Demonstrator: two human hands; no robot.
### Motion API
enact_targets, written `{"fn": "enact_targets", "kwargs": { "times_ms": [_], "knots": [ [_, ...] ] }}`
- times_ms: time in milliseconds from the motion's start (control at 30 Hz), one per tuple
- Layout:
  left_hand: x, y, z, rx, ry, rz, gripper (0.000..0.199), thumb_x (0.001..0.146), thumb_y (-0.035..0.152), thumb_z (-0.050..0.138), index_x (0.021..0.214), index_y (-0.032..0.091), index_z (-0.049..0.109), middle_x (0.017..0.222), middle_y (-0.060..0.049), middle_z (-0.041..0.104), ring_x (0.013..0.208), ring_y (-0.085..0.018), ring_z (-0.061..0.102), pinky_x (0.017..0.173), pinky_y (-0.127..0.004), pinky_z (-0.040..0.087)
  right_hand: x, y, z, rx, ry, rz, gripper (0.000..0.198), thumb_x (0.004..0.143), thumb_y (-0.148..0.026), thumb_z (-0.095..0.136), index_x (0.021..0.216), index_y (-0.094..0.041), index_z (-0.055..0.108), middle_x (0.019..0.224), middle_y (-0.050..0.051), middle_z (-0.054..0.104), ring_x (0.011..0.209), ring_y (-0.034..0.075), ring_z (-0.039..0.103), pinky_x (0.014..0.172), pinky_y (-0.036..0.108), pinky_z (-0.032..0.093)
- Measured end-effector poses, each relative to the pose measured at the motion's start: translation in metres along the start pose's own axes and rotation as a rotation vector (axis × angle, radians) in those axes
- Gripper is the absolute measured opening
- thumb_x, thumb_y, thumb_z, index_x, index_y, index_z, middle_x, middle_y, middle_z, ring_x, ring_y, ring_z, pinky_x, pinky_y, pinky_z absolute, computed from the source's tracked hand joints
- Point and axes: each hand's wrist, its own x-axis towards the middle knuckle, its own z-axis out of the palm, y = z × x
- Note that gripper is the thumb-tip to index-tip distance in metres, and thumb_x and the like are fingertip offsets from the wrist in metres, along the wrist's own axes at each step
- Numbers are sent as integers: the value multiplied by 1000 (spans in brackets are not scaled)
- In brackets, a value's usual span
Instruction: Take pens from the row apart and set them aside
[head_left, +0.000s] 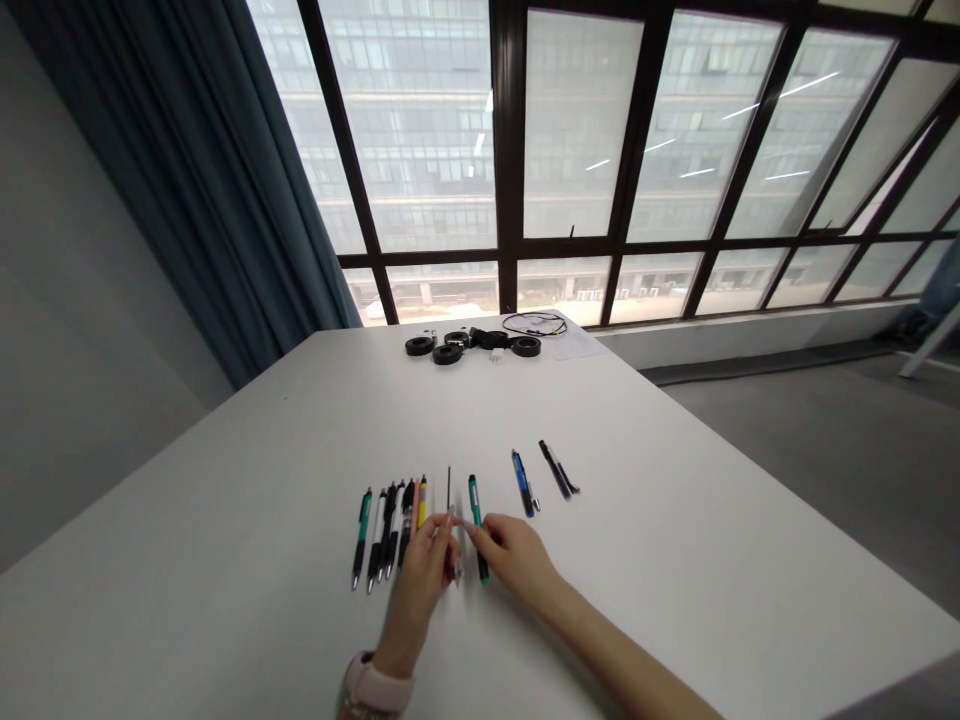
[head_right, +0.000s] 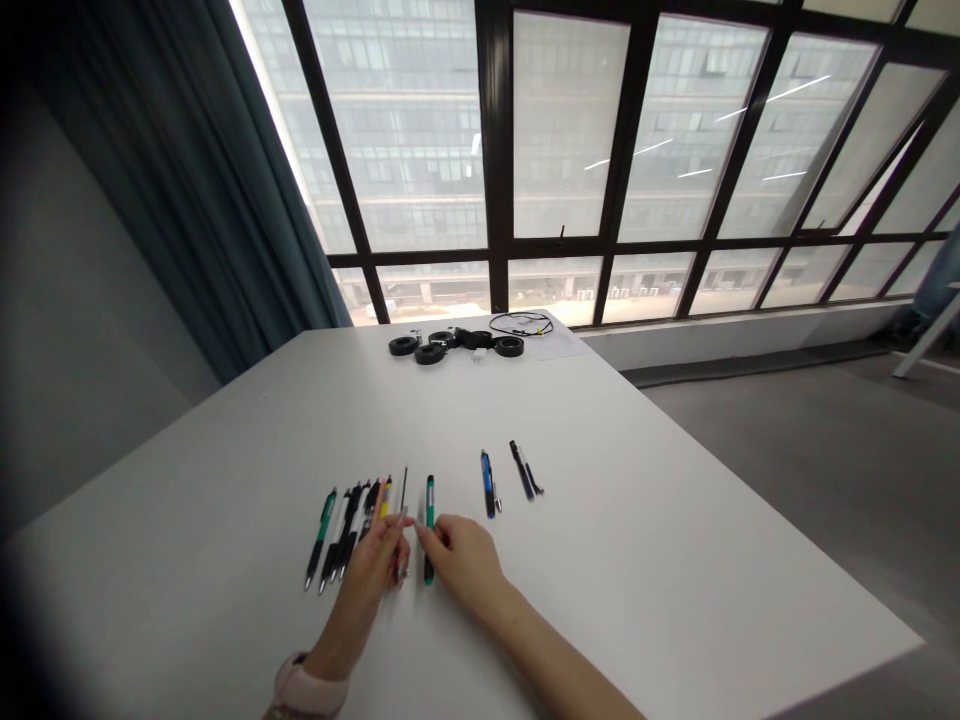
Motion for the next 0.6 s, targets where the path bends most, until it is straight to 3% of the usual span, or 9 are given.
{"fn": "enact_targets", "kwargs": {
  "times_ms": [133, 367, 600],
  "knots": [
    [2, -1, -1, -49, 16, -25, 62, 60, 75, 58, 78, 17, 55, 38, 11, 41, 28, -5, 32, 29, -16, 25, -8, 5, 9, 145, 7, 31, 40, 91, -40, 43, 59, -18, 51, 54, -4, 46, 55, 10, 40, 50, 20, 26],
    [1, 3, 0, -44, -8, -17, 60, 60, 75, 58, 75, 17, 56, 35, 10, 40, 26, -6, 31, 28, -17, 25, -5, 3, 6, 198, 44, 65, 41, 90, -43, 43, 57, -18, 47, 54, -5, 41, 55, 10, 38, 52, 20, 28],
    [0, 7, 0, -42, -14, -18, 59, 63, 74, 56, 76, 17, 58, 34, 10, 39, 26, -6, 32, 28, -17, 24, -2, 9, 5, 45, 59, 54, 44, 93, -44, 38, 61, -18, 53, 57, -3, 52, 56, 11, 46, 52, 21, 28]
  ]
}}
